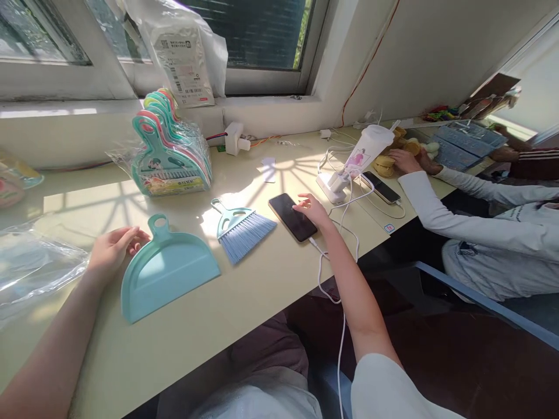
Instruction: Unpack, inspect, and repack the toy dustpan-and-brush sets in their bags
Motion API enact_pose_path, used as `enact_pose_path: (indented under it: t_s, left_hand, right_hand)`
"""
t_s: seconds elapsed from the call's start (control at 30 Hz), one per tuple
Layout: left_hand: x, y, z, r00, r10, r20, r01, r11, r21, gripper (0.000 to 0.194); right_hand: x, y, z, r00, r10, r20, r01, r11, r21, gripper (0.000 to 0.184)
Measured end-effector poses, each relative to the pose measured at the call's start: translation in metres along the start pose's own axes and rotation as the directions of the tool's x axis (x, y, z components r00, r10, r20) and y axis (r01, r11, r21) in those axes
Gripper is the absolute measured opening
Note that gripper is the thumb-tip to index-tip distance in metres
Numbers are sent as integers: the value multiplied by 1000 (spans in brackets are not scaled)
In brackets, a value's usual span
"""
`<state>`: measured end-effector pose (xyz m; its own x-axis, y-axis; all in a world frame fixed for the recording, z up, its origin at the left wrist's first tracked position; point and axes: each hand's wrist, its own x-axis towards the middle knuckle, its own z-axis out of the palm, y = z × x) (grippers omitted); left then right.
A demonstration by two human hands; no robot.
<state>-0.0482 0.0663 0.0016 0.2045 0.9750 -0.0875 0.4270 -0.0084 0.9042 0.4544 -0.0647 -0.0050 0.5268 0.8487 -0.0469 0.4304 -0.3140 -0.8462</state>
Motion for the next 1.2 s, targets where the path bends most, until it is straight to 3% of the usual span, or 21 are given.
enact_pose_path:
  t_s: [0.3,0.43,0.5,0.57,0.63,0.73,0.83,0.97,1.03,1.2]
  left_hand:
    - [-2,5,1,1000,12,19,-12,1000,-6,42]
    - [-2,5,-1,995,40,89,-46,997,69,43]
    - [-3,6,-2,992,67,108,-82,987,138,41]
    - [-4,6,-2,987,99,127,-121,977,178,38]
    - [-5,6,-2,981,116,155,-144,972,186,38]
    - [-9,6,1,978,119,171,-154,966,207,40]
    - [-11,6,3,977,167,133,-195,953,232,42]
    - [-11,6,5,965,247,83,-260,928,267,41]
    - [-11,6,6,962,266,66,-273,922,273,39]
    - [-21,8,9,956,292,-16,-273,911,309,37]
  right_hand:
    - [-8,-9,3,998,-2,-59,-8,986,-165,37]
    - [-24,-44,29,960,-203,-191,112,909,-402,30]
    - [-37,-71,54,946,-306,-103,219,843,-491,26]
    - [-48,-97,84,929,-359,89,345,754,-559,25]
    - [-56,-117,114,910,-318,267,415,695,-587,26]
    - [-59,-136,148,901,-311,304,435,638,-635,27]
    - [-57,-145,166,890,-331,314,455,591,-666,26]
    - [-51,-153,172,869,-342,356,493,558,-667,24]
    - [-47,-157,169,876,-336,346,482,584,-653,22]
    - [-44,-176,143,899,-415,137,420,736,-531,21]
